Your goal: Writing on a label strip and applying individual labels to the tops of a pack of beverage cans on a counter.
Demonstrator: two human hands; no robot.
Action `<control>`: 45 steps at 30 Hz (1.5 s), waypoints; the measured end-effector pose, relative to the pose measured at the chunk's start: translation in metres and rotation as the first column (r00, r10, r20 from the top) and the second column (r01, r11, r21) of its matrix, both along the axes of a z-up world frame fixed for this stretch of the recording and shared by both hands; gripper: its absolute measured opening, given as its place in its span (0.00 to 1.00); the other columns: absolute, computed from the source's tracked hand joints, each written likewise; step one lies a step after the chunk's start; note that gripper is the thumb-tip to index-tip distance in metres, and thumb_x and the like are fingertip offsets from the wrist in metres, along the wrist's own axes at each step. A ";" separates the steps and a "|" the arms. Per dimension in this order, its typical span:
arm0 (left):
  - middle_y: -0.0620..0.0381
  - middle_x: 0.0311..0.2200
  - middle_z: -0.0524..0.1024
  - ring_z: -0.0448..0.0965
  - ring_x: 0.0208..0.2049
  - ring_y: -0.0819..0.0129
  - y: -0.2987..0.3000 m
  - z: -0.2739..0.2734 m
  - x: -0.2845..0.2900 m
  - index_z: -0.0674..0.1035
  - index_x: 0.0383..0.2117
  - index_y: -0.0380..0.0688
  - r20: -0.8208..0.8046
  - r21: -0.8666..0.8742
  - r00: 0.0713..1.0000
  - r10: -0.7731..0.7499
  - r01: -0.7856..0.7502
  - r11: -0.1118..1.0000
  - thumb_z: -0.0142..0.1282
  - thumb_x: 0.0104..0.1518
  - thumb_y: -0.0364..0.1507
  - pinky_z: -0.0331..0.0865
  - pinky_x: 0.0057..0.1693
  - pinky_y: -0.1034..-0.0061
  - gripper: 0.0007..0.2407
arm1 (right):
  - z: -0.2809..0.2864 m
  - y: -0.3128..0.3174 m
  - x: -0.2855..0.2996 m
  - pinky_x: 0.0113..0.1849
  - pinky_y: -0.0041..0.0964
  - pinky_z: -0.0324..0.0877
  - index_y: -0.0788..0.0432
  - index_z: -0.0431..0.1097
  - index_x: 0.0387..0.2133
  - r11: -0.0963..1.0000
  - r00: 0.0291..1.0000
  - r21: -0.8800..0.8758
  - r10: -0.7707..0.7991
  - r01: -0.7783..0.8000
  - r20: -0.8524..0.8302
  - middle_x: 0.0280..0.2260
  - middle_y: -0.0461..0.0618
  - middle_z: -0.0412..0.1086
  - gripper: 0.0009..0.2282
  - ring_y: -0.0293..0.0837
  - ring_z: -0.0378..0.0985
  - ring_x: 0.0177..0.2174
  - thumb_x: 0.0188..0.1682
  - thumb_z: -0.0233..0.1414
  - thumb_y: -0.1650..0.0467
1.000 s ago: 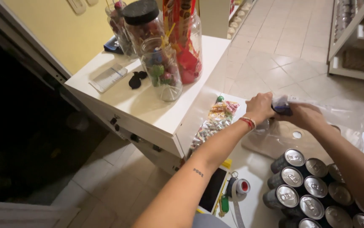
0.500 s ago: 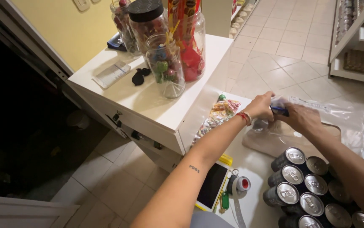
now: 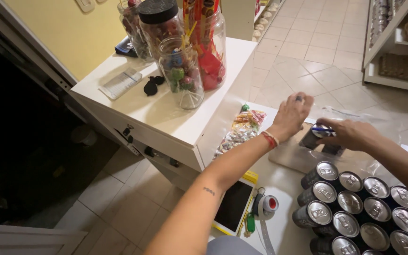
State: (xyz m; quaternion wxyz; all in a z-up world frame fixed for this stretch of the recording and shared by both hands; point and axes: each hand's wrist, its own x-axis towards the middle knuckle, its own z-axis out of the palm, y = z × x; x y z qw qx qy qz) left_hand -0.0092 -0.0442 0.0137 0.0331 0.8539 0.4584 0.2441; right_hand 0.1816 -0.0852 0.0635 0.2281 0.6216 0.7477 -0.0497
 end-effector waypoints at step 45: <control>0.45 0.54 0.77 0.79 0.56 0.51 -0.248 0.043 -0.119 0.74 0.55 0.38 0.919 -0.244 0.346 -0.188 0.875 0.419 0.73 0.51 0.27 0.81 0.59 0.64 0.26 | 0.057 -0.359 0.065 0.34 0.36 0.73 0.50 0.69 0.54 0.959 0.727 0.265 0.107 0.106 -0.678 0.38 0.48 0.78 0.38 0.41 0.79 0.31 0.22 0.72 0.67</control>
